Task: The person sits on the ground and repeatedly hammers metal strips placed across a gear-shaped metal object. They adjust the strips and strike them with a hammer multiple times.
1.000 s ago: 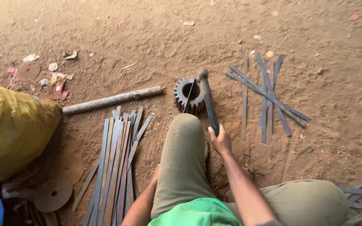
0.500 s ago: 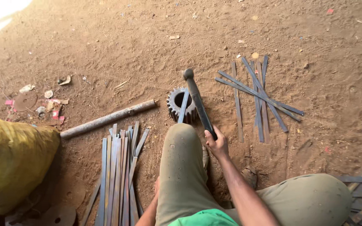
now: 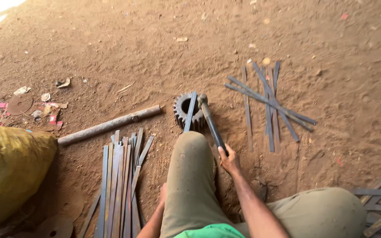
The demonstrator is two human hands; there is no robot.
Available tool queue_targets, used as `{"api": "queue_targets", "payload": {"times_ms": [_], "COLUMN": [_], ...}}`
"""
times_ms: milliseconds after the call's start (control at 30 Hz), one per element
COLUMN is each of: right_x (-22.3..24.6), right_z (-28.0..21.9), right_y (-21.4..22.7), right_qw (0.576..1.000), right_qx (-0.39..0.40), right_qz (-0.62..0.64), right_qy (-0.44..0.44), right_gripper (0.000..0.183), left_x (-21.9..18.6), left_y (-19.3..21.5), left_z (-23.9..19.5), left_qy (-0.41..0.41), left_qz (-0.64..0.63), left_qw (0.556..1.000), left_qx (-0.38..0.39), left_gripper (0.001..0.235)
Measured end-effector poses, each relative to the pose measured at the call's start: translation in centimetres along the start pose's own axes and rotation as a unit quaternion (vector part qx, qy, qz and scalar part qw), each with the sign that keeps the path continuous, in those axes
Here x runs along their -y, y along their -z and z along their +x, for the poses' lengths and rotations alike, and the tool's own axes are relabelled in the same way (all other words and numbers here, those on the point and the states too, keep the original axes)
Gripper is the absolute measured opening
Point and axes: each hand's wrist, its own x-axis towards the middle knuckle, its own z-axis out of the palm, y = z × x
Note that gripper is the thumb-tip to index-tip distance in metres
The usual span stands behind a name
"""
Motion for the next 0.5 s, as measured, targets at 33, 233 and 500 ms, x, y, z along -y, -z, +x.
{"api": "queue_targets", "payload": {"times_ms": [33, 233, 500], "right_x": [0.0, -0.6, -0.3], "right_z": [0.5, 1.2, 1.8], "right_y": [0.2, 0.3, 1.0], "right_qw": [1.0, 0.989, 0.992], "right_qx": [0.006, -0.007, 0.026], "right_qz": [-0.016, -0.083, -0.105], "right_qy": [-0.003, 0.121, -0.062], "right_gripper": [0.041, 0.043, 0.075], "left_x": [-1.0, -13.0, -34.3], "left_y": [-0.1, 0.5, 12.1], "left_z": [0.8, 6.3, 9.6], "left_qy": [-0.006, -0.029, -0.154], "left_qz": [0.014, -0.014, -0.366], "left_qw": [1.0, 0.984, 0.917], "left_qx": [-0.004, -0.175, -0.03], "left_gripper": [0.045, 0.053, 0.077]}}
